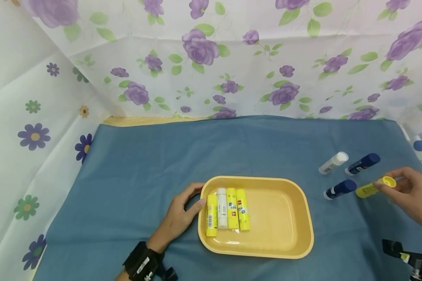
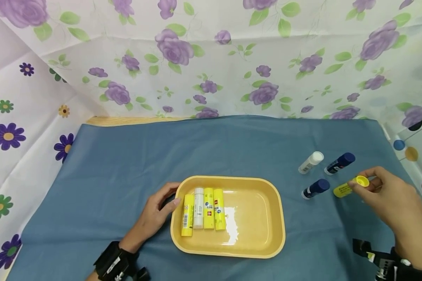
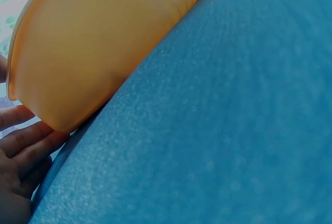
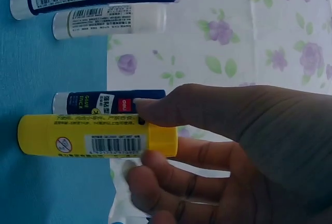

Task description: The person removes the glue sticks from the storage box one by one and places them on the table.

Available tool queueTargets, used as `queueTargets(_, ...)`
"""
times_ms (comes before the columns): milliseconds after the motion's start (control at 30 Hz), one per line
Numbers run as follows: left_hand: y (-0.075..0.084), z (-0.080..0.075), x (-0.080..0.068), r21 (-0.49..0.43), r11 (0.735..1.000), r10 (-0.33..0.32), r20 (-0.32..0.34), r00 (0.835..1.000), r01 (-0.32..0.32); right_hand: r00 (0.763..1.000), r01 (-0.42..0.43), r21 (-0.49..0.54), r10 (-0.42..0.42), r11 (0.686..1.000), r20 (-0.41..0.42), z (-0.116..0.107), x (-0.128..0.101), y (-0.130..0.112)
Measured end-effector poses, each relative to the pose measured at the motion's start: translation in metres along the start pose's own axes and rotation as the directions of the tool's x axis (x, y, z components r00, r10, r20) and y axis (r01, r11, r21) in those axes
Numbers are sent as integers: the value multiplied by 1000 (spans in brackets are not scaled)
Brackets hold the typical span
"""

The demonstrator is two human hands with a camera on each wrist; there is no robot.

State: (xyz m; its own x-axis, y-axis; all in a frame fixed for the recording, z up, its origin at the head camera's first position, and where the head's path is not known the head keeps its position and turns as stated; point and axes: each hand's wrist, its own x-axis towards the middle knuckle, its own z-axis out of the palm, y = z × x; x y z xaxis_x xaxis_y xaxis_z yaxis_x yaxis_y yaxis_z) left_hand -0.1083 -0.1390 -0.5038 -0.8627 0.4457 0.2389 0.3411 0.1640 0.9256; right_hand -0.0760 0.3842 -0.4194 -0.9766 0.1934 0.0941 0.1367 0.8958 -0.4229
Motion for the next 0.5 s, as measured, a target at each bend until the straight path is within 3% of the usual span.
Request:
queueTargets(233,0,-1,2,-9,1000,6,3,1000,-6,995,-57,-27,59,998,81,-4,0,4)
queueTargets(300,3,-1,2,-10,1000,-3,1,1000,3,997,-54,-28,55,998,54,-4,-2,5)
queueTargets(500,35,-3,5,-14,1000,-22,4,1000,22,997,-9,-38,7,999,-73,-12,-10,4)
